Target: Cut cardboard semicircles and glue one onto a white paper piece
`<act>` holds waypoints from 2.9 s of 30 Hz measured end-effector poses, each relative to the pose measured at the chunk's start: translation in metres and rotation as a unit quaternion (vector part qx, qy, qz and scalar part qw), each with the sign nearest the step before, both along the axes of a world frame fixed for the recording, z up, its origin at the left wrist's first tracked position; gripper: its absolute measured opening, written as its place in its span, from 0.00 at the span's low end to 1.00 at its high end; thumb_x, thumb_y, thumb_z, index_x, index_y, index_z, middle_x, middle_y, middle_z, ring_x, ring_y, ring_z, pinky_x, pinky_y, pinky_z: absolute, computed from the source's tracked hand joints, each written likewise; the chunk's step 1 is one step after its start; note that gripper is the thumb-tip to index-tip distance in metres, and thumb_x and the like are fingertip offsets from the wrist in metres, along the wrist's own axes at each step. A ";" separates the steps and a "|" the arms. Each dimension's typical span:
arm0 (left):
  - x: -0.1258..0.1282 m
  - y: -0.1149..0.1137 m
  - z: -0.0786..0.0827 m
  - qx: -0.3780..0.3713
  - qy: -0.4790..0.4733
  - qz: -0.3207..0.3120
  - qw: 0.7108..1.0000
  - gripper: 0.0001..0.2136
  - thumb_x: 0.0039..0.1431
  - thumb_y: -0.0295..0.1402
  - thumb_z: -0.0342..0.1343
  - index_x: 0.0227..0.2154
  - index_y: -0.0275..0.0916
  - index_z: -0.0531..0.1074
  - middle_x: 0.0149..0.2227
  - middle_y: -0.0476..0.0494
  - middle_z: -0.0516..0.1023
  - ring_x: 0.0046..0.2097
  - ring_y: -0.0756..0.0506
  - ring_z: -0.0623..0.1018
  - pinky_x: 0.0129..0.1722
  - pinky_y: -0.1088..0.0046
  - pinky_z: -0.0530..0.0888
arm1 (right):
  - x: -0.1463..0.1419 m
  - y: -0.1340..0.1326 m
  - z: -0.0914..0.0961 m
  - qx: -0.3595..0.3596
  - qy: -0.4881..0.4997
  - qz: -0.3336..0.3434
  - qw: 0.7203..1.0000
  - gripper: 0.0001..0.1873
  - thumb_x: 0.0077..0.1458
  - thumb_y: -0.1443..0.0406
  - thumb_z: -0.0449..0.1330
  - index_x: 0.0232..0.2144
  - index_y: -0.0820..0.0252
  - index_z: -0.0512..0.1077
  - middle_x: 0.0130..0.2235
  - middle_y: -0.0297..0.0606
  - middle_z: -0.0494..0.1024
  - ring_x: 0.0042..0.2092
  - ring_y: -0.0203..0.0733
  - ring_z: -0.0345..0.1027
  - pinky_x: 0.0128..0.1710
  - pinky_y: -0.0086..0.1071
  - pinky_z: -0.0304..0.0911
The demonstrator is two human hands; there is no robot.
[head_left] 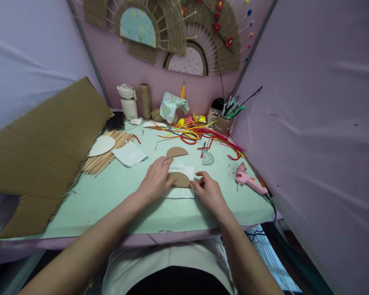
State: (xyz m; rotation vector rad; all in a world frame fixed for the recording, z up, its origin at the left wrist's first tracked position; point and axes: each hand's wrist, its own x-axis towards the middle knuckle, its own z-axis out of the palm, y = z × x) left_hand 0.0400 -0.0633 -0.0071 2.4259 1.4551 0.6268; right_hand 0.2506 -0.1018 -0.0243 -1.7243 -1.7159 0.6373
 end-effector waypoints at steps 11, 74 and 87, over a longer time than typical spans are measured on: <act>0.022 -0.020 -0.011 -0.135 0.173 -0.141 0.965 0.54 0.50 0.64 0.50 0.68 0.26 0.43 0.71 0.26 0.36 0.71 0.33 0.40 0.68 0.55 0.43 | 0.045 0.033 0.030 0.048 0.016 -0.058 0.997 0.16 0.55 0.55 0.57 0.38 0.60 0.74 0.24 0.34 0.75 0.28 0.41 0.70 0.31 0.32 0.59; 0.041 0.009 -0.037 -0.049 0.013 -0.060 0.997 0.35 0.63 0.49 0.51 0.66 0.33 0.52 0.66 0.32 0.60 0.69 0.35 0.56 0.64 0.54 0.63 | 0.079 0.119 0.032 0.249 0.109 -0.222 0.936 0.15 0.58 0.57 0.59 0.44 0.60 0.74 0.38 0.40 0.73 0.39 0.42 0.69 0.42 0.38 0.67; 0.042 0.011 -0.022 -0.118 -0.060 -0.026 0.991 0.30 0.65 0.46 0.46 0.66 0.35 0.52 0.68 0.34 0.58 0.70 0.38 0.54 0.66 0.55 0.59 | 0.050 0.111 0.027 -0.127 -0.303 -0.123 0.936 0.31 0.55 0.44 0.58 0.48 0.65 0.66 0.46 0.55 0.72 0.45 0.57 0.71 0.39 0.38 0.62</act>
